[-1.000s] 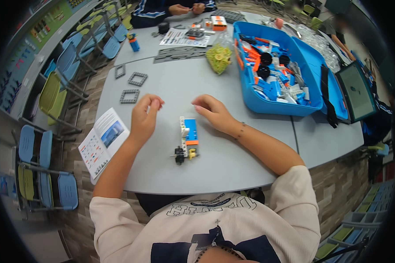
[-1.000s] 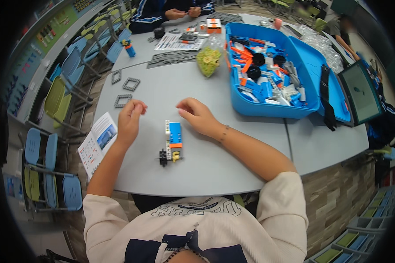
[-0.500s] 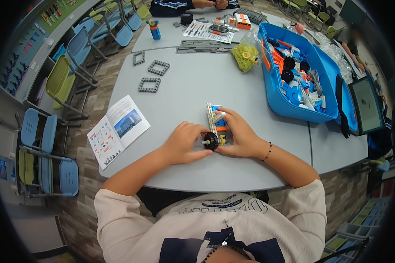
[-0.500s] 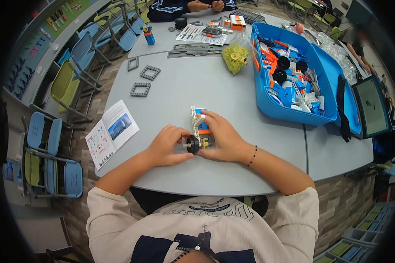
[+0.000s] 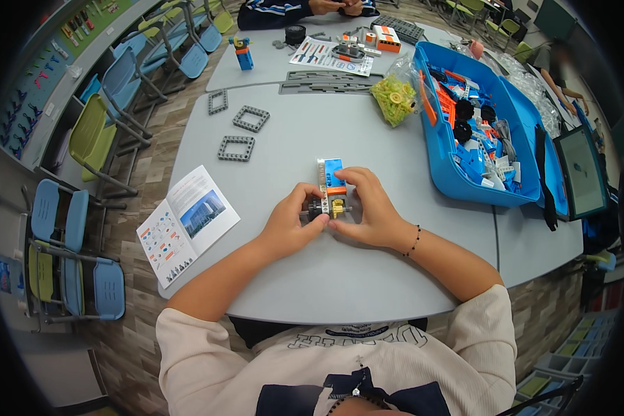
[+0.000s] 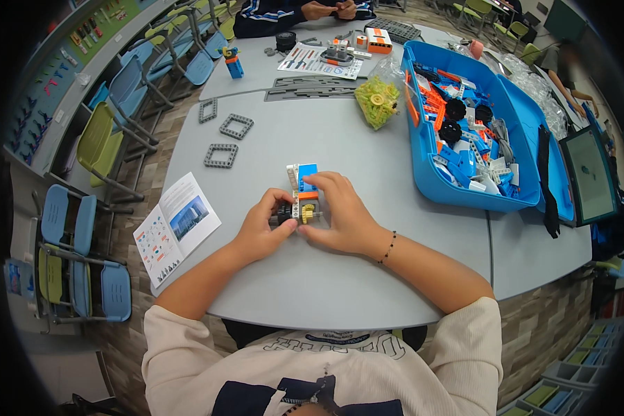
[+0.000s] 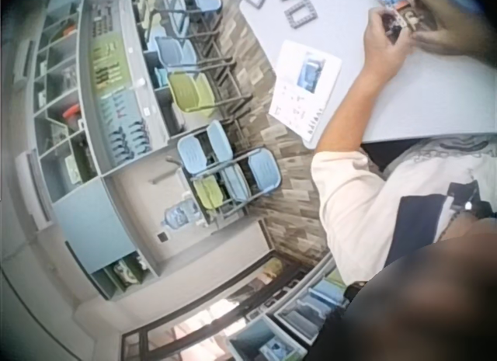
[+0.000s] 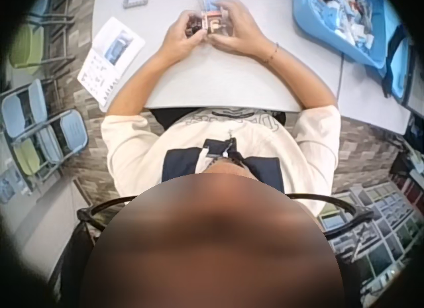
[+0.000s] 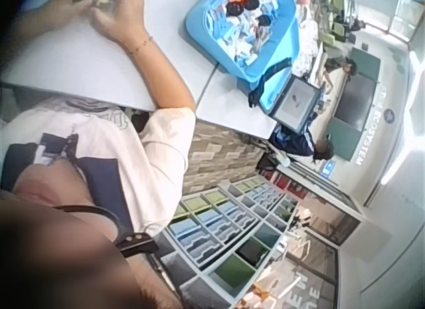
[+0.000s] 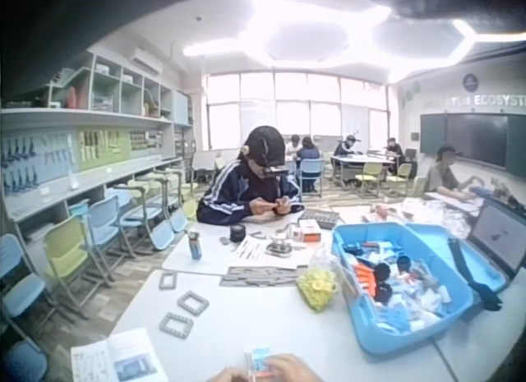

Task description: The person assembles small mechanical components on a table, connecting a black wheel to a motor, attaching beams and connectors, and handling a USB cable. The person works with various plastic parts from a blue bin and follows a printed instruction sheet.

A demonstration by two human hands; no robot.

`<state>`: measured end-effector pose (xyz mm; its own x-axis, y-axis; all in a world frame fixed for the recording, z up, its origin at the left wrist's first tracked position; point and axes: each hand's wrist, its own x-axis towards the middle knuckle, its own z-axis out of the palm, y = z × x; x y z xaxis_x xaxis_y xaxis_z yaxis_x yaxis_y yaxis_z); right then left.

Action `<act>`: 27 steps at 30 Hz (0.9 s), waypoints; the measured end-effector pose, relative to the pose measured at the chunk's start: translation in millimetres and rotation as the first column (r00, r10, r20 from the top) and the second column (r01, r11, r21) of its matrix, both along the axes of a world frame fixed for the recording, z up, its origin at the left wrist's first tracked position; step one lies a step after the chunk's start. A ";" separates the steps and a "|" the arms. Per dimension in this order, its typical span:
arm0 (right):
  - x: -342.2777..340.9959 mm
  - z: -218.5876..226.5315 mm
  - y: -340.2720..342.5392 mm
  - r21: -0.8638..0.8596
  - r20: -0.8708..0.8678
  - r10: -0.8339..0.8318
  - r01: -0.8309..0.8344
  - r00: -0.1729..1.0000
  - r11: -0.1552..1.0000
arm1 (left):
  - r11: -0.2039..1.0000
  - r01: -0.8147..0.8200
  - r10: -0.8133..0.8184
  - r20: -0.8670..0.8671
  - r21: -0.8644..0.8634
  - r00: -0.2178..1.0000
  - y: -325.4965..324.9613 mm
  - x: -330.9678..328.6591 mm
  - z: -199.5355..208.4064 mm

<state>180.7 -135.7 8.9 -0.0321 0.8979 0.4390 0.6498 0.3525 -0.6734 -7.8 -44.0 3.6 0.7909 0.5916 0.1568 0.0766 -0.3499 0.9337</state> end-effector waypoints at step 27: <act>-7.8 4.5 13.5 0.450 0.561 0.116 -0.420 0.820 0.789 | 0.890 0.271 -0.274 0.045 -0.366 0.961 -6.5 -15.6 8.0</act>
